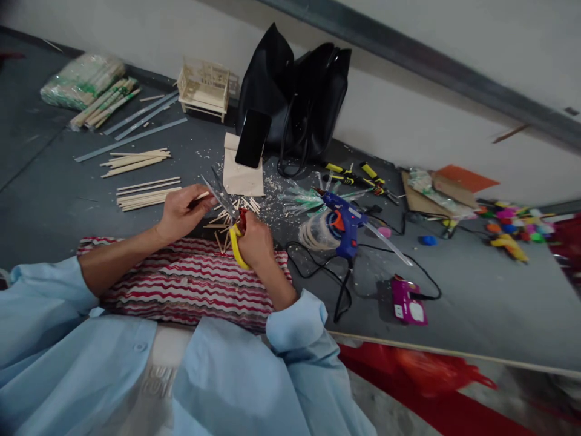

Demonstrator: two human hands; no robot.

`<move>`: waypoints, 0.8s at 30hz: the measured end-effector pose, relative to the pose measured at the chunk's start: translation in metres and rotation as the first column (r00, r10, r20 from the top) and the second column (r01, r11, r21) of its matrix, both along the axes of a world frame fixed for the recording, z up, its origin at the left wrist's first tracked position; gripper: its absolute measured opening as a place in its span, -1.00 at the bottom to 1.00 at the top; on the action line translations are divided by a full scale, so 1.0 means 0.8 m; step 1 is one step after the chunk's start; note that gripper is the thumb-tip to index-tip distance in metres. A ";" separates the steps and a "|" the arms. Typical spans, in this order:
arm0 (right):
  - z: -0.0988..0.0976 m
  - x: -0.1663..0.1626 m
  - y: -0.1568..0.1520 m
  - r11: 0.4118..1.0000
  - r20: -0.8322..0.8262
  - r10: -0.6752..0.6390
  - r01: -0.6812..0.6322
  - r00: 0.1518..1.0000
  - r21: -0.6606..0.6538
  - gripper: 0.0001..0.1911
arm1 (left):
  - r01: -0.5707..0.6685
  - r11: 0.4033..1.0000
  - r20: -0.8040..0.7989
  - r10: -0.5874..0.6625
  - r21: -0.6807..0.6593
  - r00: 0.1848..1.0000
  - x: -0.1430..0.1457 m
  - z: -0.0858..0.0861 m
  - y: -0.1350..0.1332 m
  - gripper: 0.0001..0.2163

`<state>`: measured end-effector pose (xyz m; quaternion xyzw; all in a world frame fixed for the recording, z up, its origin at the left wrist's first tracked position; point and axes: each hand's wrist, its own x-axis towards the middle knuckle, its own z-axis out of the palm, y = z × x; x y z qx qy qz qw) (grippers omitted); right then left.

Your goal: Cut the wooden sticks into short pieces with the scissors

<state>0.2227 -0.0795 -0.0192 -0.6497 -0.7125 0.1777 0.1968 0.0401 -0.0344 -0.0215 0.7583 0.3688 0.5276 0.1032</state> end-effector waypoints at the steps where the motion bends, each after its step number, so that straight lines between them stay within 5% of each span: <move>1: -0.001 0.000 0.001 1.000 0.000 0.016 -0.016 1.000 -0.005 -0.88 | 0.000 1.000 -0.001 0.000 0.008 1.000 0.000 0.000 0.000 -0.78; 24: -0.003 -0.008 0.001 0.999 0.022 -0.007 0.008 1.000 -0.048 -0.73 | 0.059 0.996 0.002 -0.059 0.063 0.998 -0.002 -0.006 0.002 -0.82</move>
